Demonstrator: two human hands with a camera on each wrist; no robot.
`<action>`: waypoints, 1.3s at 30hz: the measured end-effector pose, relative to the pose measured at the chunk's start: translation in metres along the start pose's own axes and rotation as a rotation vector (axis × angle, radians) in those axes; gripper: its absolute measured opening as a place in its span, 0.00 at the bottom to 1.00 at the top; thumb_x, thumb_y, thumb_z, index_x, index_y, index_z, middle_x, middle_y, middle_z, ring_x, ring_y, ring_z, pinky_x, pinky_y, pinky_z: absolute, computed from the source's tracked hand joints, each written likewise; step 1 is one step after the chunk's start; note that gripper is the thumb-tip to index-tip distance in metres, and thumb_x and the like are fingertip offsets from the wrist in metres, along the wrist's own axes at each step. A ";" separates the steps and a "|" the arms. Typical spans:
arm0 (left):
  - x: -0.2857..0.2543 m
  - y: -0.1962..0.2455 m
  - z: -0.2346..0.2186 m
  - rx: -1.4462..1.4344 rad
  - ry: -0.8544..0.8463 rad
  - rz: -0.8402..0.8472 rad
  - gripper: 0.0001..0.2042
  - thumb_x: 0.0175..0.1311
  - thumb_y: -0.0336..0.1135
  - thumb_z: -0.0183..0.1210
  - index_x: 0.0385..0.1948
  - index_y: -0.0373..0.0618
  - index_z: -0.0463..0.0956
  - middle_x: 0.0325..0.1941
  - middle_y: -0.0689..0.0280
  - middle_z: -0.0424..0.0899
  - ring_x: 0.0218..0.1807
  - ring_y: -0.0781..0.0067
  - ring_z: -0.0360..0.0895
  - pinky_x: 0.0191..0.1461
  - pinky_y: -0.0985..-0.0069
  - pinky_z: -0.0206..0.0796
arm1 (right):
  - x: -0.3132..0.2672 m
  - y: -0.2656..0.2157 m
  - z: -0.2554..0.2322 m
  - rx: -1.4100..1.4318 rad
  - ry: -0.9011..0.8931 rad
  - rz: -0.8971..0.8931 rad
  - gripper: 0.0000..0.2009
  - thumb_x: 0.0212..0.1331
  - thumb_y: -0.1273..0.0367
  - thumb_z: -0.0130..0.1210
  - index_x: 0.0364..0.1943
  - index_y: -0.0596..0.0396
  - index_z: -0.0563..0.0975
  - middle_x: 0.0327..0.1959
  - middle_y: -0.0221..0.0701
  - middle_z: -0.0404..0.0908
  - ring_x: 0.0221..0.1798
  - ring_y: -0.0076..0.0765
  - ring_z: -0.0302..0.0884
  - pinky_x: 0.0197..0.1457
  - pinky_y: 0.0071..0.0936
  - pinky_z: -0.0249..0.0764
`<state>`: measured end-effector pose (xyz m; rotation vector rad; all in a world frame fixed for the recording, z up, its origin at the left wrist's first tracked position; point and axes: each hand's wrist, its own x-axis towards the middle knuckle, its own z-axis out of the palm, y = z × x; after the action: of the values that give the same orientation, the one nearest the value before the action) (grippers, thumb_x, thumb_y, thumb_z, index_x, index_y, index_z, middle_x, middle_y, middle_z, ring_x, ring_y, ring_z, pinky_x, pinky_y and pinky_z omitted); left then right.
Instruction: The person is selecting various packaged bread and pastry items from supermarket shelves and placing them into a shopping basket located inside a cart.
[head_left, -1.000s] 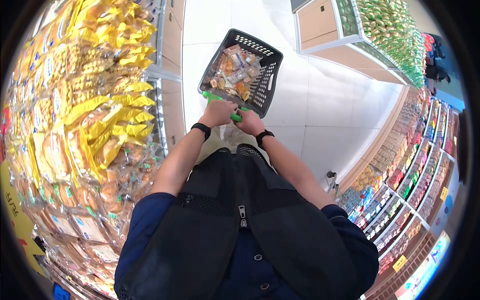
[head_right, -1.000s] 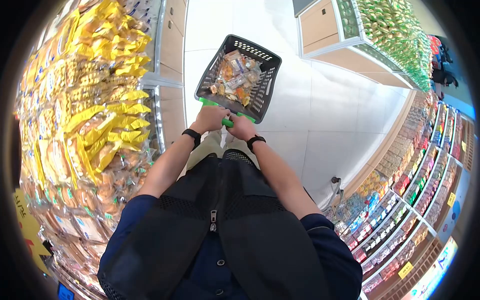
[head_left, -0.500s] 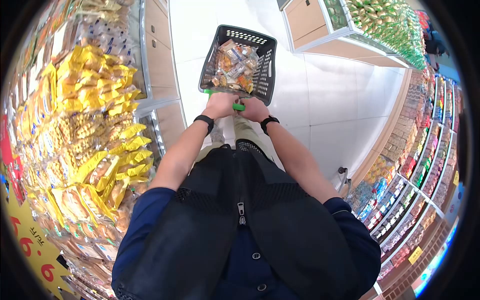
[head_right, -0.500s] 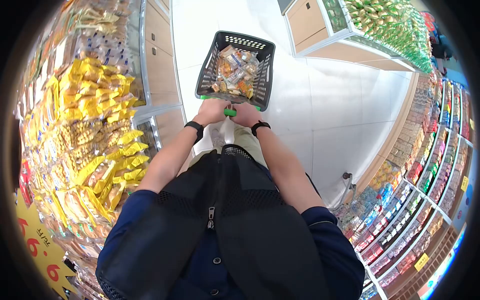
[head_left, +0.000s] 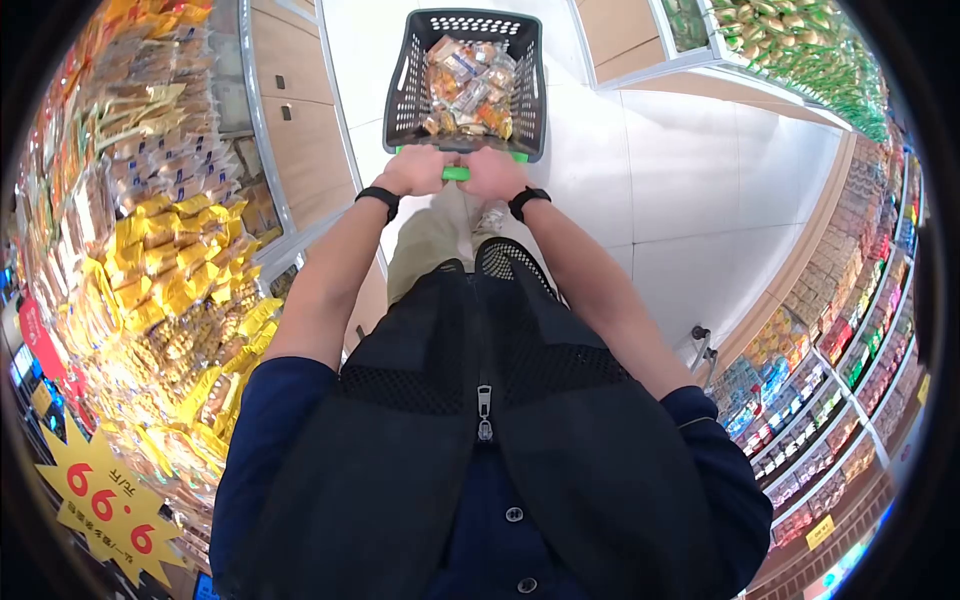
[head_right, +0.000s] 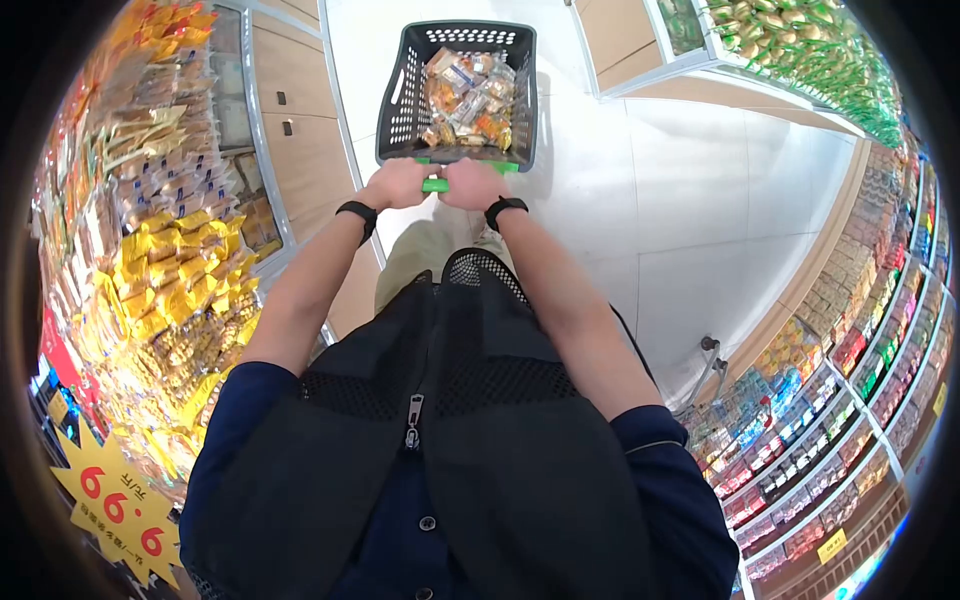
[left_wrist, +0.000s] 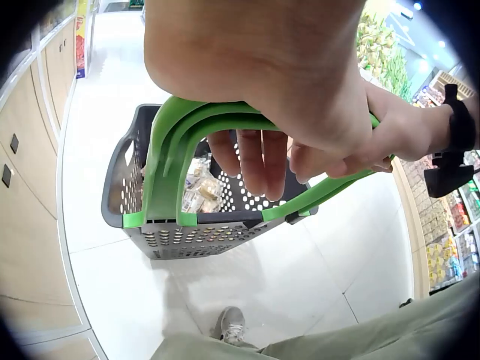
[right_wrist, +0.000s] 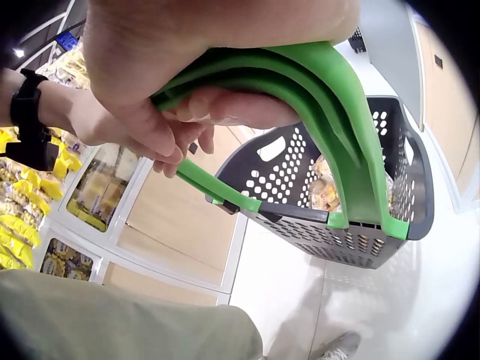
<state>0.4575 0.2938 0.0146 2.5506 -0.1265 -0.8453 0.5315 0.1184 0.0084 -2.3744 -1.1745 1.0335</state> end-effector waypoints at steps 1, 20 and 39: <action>0.014 -0.005 -0.010 0.006 0.024 -0.007 0.22 0.53 0.36 0.55 0.53 0.63 0.79 0.36 0.53 0.86 0.39 0.47 0.84 0.45 0.54 0.75 | 0.013 0.004 -0.016 -0.023 -0.037 0.028 0.16 0.49 0.59 0.56 0.42 0.42 0.86 0.33 0.47 0.85 0.37 0.54 0.84 0.47 0.48 0.80; 0.088 -0.065 -0.094 -0.163 0.100 0.123 0.18 0.49 0.36 0.59 0.45 0.55 0.83 0.34 0.53 0.86 0.38 0.48 0.83 0.45 0.55 0.75 | 0.104 0.023 -0.102 -0.046 -0.172 0.085 0.15 0.55 0.54 0.54 0.40 0.41 0.85 0.36 0.46 0.85 0.41 0.56 0.83 0.48 0.49 0.79; 0.112 -0.074 -0.083 -0.210 0.171 0.118 0.08 0.49 0.39 0.60 0.31 0.52 0.80 0.25 0.62 0.81 0.27 0.56 0.81 0.31 0.60 0.73 | 0.332 0.236 -0.075 0.341 -0.004 0.311 0.16 0.55 0.56 0.63 0.36 0.55 0.82 0.32 0.36 0.85 0.34 0.38 0.83 0.42 0.35 0.77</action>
<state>0.5930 0.3671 -0.0195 2.3788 -0.1262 -0.5615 0.8546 0.2342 -0.2237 -2.3161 -0.5780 1.2210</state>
